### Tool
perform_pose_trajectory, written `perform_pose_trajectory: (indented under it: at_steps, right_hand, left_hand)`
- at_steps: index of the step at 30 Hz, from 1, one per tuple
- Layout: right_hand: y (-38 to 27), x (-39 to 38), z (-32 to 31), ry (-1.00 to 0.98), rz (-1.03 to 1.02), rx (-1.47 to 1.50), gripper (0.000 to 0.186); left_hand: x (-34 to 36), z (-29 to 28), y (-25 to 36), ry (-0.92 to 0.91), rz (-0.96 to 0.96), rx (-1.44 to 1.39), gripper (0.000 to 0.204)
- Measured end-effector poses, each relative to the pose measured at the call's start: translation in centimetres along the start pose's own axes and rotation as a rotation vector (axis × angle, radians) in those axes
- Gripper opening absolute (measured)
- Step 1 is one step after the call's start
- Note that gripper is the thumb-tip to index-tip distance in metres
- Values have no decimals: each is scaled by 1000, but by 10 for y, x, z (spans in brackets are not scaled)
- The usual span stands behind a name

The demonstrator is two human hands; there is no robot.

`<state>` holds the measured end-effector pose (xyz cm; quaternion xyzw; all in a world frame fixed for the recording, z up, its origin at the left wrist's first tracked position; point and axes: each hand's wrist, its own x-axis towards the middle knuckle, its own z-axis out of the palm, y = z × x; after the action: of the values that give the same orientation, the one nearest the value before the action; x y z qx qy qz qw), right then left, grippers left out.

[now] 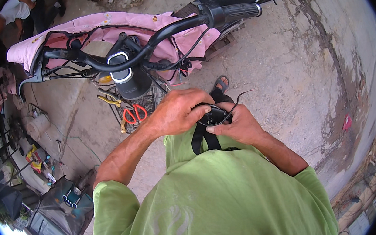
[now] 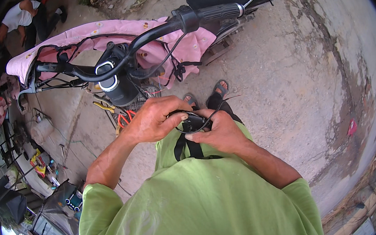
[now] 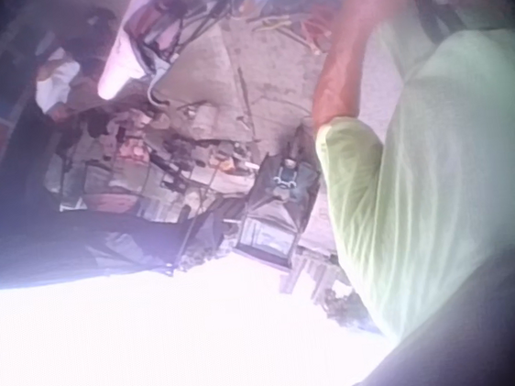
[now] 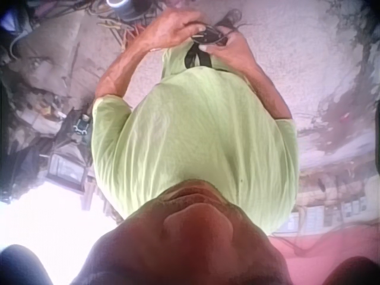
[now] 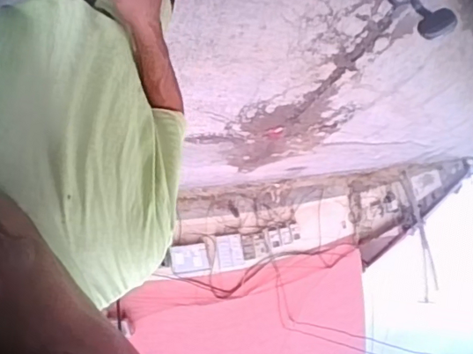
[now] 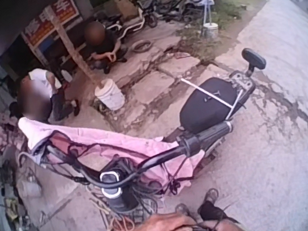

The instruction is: The person uses a screwdriver to adjust a small black electrical component held in their hands, then retrieves a metal rod from a bucket of tools and continues manipulating the component. The person works near a scooter with exposed wiring in an outdoor workshop area.

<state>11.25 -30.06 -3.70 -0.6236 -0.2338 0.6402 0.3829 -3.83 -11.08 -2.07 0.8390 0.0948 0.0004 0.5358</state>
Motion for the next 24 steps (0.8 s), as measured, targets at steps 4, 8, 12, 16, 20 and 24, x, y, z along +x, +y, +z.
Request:
perform_pose_trajectory:
  at_steps: [4,8,12,16,20,24]
  right_hand:
    - [6,5,14,29,10,123,41]
    - [19,10,17,44,-6,110,36]
    - [25,10,14,66,-87,-187,34]
    - [21,9,17,-44,23,128,34]
    - [29,16,15,-94,-57,26,34]
    - [30,19,15,-78,-87,-26,33]
  left_hand:
    - [1,0,-2,8,-2,-9,18]
    - [2,-1,-2,-45,11,-22,18]
    - [-1,4,-7,-88,2,1,18]
    - [1,-1,-7,-117,13,-8,18]
    - [-2,-5,-10,-125,63,32,19]
    - [-2,-8,-8,-120,95,53,19]
